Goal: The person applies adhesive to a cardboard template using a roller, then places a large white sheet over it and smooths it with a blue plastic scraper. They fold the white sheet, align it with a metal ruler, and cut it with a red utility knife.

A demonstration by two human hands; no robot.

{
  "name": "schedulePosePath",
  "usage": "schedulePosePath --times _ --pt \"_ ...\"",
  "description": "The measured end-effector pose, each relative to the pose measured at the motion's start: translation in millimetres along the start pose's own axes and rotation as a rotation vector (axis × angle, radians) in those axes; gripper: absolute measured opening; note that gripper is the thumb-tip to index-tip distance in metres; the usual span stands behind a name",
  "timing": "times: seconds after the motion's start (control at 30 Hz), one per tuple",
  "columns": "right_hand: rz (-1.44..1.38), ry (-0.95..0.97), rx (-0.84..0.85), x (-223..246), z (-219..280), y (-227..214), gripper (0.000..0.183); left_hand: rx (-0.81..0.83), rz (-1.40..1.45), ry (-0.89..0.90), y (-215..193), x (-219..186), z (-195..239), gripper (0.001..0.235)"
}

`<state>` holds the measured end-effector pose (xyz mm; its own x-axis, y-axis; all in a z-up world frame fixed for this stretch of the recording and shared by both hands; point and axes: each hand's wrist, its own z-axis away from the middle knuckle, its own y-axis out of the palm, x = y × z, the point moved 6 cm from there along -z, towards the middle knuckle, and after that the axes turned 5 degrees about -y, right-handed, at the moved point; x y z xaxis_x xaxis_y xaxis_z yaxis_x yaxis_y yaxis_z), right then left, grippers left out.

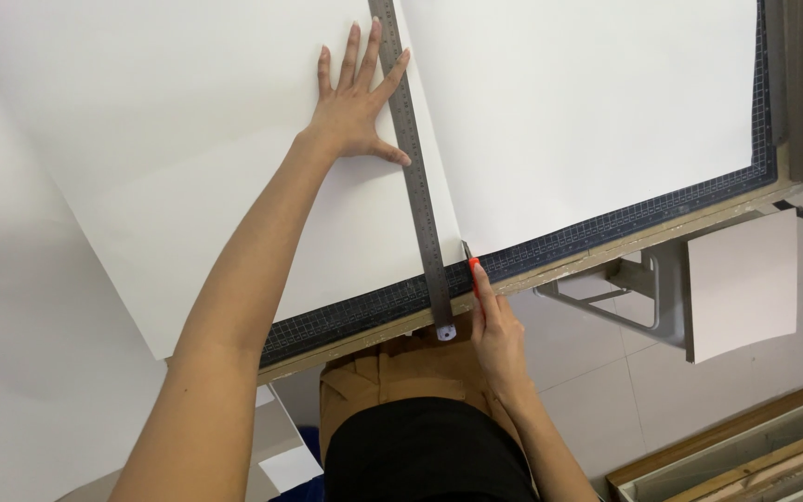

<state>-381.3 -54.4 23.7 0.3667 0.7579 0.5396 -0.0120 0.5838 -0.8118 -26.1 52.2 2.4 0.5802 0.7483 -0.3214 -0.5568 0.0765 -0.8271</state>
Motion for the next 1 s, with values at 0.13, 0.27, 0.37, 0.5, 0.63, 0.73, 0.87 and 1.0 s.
schedulePosePath --times 0.13,0.27,0.37,0.5,0.63,0.73,0.87,1.0 --pt "0.053 0.020 0.049 7.8 -4.3 -6.4 0.062 -0.011 -0.017 -0.022 0.8 -0.4 -0.9 0.145" --pt "0.078 0.036 0.075 6.8 -6.8 -6.3 0.061 -0.036 -0.017 -0.071 0.8 -3.9 -5.7 0.143" --pt "0.084 0.013 0.078 7.3 -7.5 -9.8 0.060 -0.054 -0.004 -0.089 -0.1 -7.6 -8.7 0.142" --pt "0.121 0.022 0.073 7.8 -7.4 -9.0 0.058 -0.074 -0.006 -0.087 -1.0 -8.6 -12.8 0.144" --pt "0.157 -0.031 0.034 4.0 -4.9 -5.0 0.060 -0.083 -0.011 -0.089 -0.7 -9.8 -13.8 0.146" --pt "0.164 -0.031 0.043 0.4 -4.0 -1.4 0.061 -0.092 -0.008 -0.100 -2.1 -11.5 -14.2 0.146" --pt "0.183 -0.023 0.030 2.6 -4.4 -2.9 0.057 -0.102 -0.015 -0.099 -2.0 -9.3 -17.4 0.146" --pt "0.165 -0.032 0.038 5.3 -5.0 -4.8 0.063 -0.116 -0.030 -0.108 -0.3 -7.5 -20.9 0.148"
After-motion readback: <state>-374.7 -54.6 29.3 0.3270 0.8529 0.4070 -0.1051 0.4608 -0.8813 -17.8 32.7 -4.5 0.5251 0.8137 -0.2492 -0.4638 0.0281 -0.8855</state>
